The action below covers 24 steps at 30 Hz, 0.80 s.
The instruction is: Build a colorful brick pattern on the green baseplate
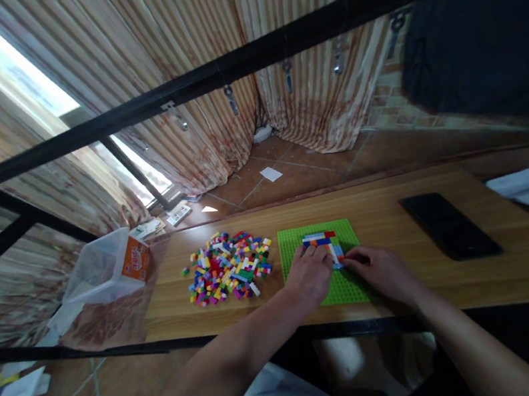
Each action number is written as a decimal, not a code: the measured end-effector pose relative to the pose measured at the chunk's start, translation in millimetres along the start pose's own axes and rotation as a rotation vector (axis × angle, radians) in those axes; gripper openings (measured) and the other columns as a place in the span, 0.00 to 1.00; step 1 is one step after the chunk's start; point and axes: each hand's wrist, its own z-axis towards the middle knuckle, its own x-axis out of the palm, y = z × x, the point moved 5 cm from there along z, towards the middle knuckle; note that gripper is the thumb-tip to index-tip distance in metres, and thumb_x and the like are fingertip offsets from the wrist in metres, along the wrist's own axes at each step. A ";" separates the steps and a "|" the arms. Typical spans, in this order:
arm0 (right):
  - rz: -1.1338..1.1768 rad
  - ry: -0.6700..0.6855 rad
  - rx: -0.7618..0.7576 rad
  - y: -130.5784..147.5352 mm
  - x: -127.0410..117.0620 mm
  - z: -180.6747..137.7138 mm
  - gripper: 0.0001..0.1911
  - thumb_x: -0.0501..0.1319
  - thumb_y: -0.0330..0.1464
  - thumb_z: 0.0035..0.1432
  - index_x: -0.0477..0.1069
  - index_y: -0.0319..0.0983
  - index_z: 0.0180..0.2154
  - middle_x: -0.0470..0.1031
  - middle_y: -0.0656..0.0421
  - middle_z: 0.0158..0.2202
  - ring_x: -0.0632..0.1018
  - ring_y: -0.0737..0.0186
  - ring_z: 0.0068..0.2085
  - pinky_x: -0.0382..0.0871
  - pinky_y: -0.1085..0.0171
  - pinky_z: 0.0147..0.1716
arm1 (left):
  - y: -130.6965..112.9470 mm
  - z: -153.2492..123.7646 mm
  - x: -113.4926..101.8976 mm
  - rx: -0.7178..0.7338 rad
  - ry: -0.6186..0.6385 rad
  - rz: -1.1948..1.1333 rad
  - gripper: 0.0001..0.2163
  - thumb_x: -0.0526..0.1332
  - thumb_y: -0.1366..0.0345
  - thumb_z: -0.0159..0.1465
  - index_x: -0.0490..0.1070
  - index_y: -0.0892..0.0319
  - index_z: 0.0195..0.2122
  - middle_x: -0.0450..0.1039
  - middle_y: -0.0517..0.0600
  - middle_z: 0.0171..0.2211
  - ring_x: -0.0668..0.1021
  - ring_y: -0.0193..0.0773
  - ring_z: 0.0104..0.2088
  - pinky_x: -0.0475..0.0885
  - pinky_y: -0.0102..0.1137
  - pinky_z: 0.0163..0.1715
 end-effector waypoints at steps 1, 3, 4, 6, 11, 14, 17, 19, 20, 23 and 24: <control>0.003 -0.001 -0.006 -0.7 0.1 -0.1 0.15 0.57 0.43 0.57 0.77 0.41 0.33 0.81 0.56 0.33 0.79 0.57 0.33 0.68 0.61 0.33 | 0.2 -0.8 0.2 -0.008 0.006 -0.006 0.11 0.51 0.71 0.67 0.71 0.62 0.46 0.71 0.54 0.44 0.71 0.44 0.45 0.65 0.41 0.48; 0.000 -0.001 -0.012 -2.2 0.1 -0.2 0.15 0.57 0.44 0.57 0.77 0.42 0.34 0.81 0.56 0.33 0.79 0.57 0.33 0.68 0.62 0.33 | 1.8 -2.8 0.4 -0.028 0.004 -0.040 0.12 0.53 0.72 0.65 0.71 0.61 0.48 0.72 0.54 0.45 0.71 0.45 0.46 0.66 0.42 0.48; -0.002 0.000 -0.014 -2.7 -0.1 -0.3 0.15 0.58 0.44 0.57 0.77 0.42 0.34 0.81 0.56 0.34 0.79 0.57 0.34 0.68 0.62 0.33 | 3.3 -4.2 0.0 -0.039 -0.009 -0.066 0.14 0.54 0.72 0.64 0.70 0.61 0.49 0.72 0.54 0.46 0.71 0.45 0.46 0.67 0.42 0.48; -0.010 -0.010 -0.021 -2.9 -1.4 -0.8 0.15 0.57 0.44 0.57 0.77 0.42 0.34 0.81 0.56 0.34 0.79 0.57 0.34 0.68 0.62 0.34 | 8.7 -9.0 -2.9 -0.064 -0.071 -0.134 0.19 0.56 0.75 0.61 0.68 0.60 0.54 0.71 0.54 0.51 0.71 0.45 0.48 0.68 0.41 0.49; -0.024 -0.010 -0.038 -0.8 -4.1 -3.1 0.18 0.55 0.46 0.59 0.77 0.41 0.34 0.81 0.57 0.32 0.79 0.58 0.32 0.68 0.62 0.33 | 42.5 -45.5 -20.2 -0.234 -0.366 -0.321 0.21 0.51 0.78 0.62 0.67 0.61 0.56 0.70 0.56 0.53 0.71 0.42 0.51 0.69 0.38 0.54; -0.056 -0.009 -0.034 -1.4 -4.9 -3.1 0.19 0.54 0.47 0.59 0.77 0.42 0.34 0.81 0.57 0.31 0.78 0.57 0.32 0.68 0.62 0.33 | 71.3 -86.9 -24.7 -0.413 -0.487 -0.419 0.18 0.52 0.76 0.63 0.70 0.58 0.52 0.72 0.54 0.50 0.73 0.42 0.52 0.69 0.39 0.54; -0.092 0.005 -0.031 -5.1 -4.1 -2.3 0.19 0.54 0.47 0.58 0.77 0.42 0.34 0.81 0.57 0.32 0.79 0.57 0.32 0.68 0.62 0.32 | 98.2 -135.3 -23.0 -0.611 -0.538 -0.453 0.16 0.54 0.74 0.63 0.72 0.57 0.50 0.74 0.54 0.48 0.75 0.42 0.50 0.70 0.40 0.53; -0.119 0.018 -0.018 -11.3 -3.0 -1.6 0.20 0.54 0.48 0.58 0.77 0.43 0.36 0.81 0.57 0.32 0.79 0.56 0.32 0.68 0.61 0.31 | 113.5 -167.0 -21.2 -0.732 -0.561 -0.469 0.15 0.54 0.73 0.63 0.73 0.58 0.48 0.74 0.54 0.47 0.76 0.42 0.48 0.72 0.38 0.51; -0.133 0.021 -0.006 -15.8 -2.6 -1.0 0.20 0.54 0.49 0.57 0.78 0.44 0.36 0.81 0.57 0.33 0.79 0.55 0.32 0.69 0.61 0.31 | 120.4 -181.6 -20.4 -0.785 -0.565 -0.469 0.14 0.54 0.73 0.63 0.73 0.58 0.48 0.75 0.54 0.46 0.77 0.42 0.47 0.72 0.38 0.50; -0.161 0.017 0.020 -31.8 -1.5 2.1 0.22 0.55 0.52 0.55 0.78 0.45 0.37 0.82 0.56 0.35 0.80 0.52 0.35 0.70 0.59 0.33 | 138.2 -218.7 -17.7 -0.923 -0.556 -0.438 0.13 0.54 0.73 0.62 0.74 0.59 0.45 0.76 0.54 0.44 0.78 0.41 0.43 0.73 0.37 0.47; -0.169 0.025 0.040 -38.0 -0.6 3.5 0.23 0.54 0.53 0.54 0.78 0.45 0.37 0.82 0.56 0.35 0.80 0.51 0.34 0.71 0.58 0.32 | 143.2 -228.6 -16.4 -0.962 -0.551 -0.424 0.13 0.54 0.73 0.62 0.74 0.59 0.44 0.76 0.54 0.43 0.78 0.41 0.41 0.73 0.37 0.46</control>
